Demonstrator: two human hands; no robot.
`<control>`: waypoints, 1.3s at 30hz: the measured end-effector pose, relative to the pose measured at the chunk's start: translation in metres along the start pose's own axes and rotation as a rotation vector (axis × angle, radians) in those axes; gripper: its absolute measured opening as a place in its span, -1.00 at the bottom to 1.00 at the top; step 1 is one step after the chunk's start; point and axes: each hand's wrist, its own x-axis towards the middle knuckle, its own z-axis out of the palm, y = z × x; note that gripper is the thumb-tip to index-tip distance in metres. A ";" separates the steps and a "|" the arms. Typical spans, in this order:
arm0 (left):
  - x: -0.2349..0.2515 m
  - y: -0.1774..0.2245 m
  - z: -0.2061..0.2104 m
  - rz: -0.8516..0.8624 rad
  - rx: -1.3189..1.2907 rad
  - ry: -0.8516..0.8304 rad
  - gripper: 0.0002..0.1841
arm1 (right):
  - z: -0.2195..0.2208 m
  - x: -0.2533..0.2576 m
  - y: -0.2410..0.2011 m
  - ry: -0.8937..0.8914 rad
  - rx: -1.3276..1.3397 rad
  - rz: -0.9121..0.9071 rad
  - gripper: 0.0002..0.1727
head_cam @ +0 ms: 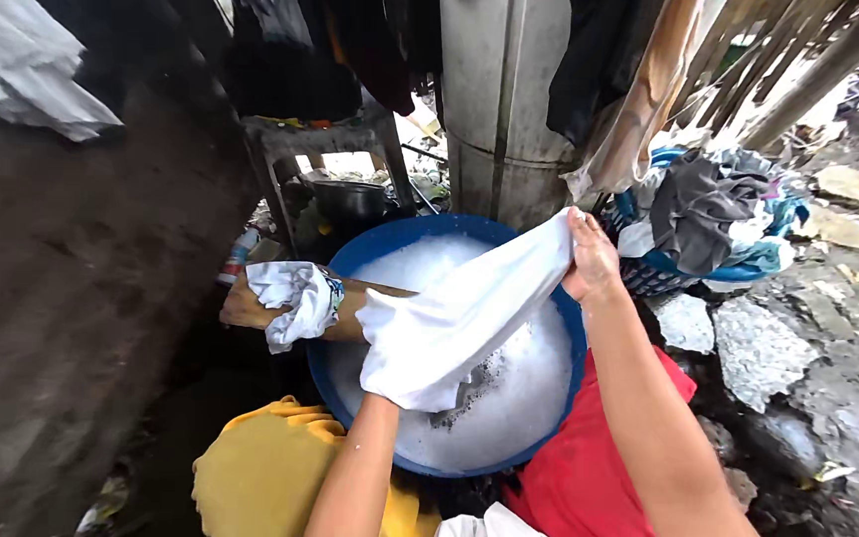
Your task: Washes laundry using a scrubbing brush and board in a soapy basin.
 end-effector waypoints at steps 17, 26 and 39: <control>0.040 0.110 0.014 0.527 -0.037 -0.383 -0.49 | 0.025 -0.050 -0.027 -0.766 -0.155 -0.245 -0.69; 0.035 0.056 -0.004 0.360 -0.037 -0.350 -0.81 | -0.006 -0.025 -0.030 -0.210 0.075 -0.285 -0.64; 0.035 0.046 -0.026 0.371 -0.281 -0.105 -0.88 | 0.003 -0.023 -0.014 -0.232 0.049 -0.195 -0.66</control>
